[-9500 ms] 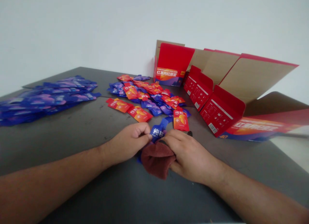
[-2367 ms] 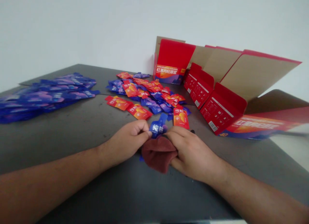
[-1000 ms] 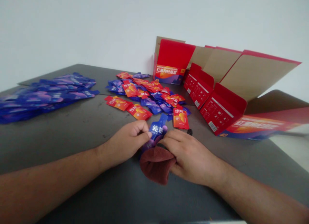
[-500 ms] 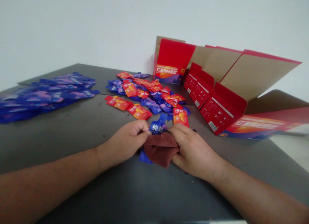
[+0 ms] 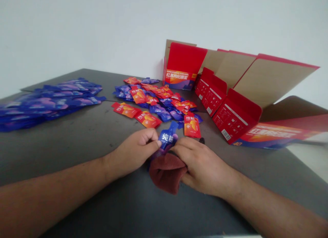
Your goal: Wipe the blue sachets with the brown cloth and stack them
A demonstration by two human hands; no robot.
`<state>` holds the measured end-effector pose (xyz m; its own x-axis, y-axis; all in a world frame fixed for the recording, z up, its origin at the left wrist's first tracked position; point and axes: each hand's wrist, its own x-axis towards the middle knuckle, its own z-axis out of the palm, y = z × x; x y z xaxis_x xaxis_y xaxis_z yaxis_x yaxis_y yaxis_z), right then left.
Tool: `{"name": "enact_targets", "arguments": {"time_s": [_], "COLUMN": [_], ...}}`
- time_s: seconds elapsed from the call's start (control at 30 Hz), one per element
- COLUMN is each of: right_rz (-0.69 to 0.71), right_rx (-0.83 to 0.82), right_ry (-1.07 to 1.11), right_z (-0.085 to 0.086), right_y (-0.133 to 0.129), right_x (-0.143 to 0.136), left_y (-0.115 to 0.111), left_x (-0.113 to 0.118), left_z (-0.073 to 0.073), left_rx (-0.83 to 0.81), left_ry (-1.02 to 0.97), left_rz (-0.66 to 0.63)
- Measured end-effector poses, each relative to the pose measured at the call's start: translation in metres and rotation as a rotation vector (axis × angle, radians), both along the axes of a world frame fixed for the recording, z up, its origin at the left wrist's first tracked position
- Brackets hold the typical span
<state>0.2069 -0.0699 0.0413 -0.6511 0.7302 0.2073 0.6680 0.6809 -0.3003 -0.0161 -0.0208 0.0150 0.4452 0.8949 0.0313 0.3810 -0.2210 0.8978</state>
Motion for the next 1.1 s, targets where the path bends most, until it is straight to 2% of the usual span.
{"name": "enact_targets", "arguments": {"time_s": [0.07, 0.2, 0.23, 0.33, 0.4, 0.5, 0.57, 0.73, 0.9, 1.03, 1.1], "right_rz": [0.008, -0.138, -0.132, -0.002, 0.020, -0.115, -0.151, -0.008, -0.223, -0.151, -0.174], "right_rx": [0.002, 0.032, 0.029, -0.003, -0.002, 0.038, 0.042, -0.004, 0.047, 0.007, 0.018], "right_ry": [-0.006, 0.024, 0.025, 0.003, -0.001, 0.031, 0.041, 0.009, 0.137, 0.130, 0.140], "right_z": [0.0001, 0.0002, 0.0004, 0.0006, 0.0003, -0.0007, -0.0009, 0.0000, -0.0003, -0.0003, -0.0004], "right_y": [0.0002, 0.0011, 0.0012, 0.0009, 0.0010, 0.0016, 0.0014, -0.0004, 0.0051, 0.0058, 0.0058], "right_x": [0.0001, 0.0012, 0.0012, 0.0003, 0.0002, 0.0012, 0.0015, 0.0013, 0.0061, 0.0067, 0.0066], "left_y": [0.0002, 0.0002, 0.0001, -0.0003, -0.0005, -0.0007, -0.0007, -0.0002, -0.0019, -0.0036, -0.0039], "left_x": [0.0000, 0.0003, 0.0004, 0.0007, 0.0007, 0.0006, 0.0006, 0.0000, -0.0010, -0.0022, -0.0028], "left_z": [0.0003, -0.0010, -0.0011, -0.0002, 0.0003, 0.0000, -0.0002, 0.0033, 0.0061, 0.0057, 0.0050], "left_rx": [0.016, 0.017, 0.015, 0.025, 0.030, 0.008, -0.002, 0.053, -0.007, -0.036, -0.050], "left_ry": [0.001, -0.011, -0.013, -0.008, 0.003, -0.001, -0.005, 0.023, 0.017, 0.006, -0.009], "left_rz": [0.001, 0.010, 0.010, 0.010, 0.013, 0.018, 0.019, -0.014, -0.067, -0.119, -0.146]}}
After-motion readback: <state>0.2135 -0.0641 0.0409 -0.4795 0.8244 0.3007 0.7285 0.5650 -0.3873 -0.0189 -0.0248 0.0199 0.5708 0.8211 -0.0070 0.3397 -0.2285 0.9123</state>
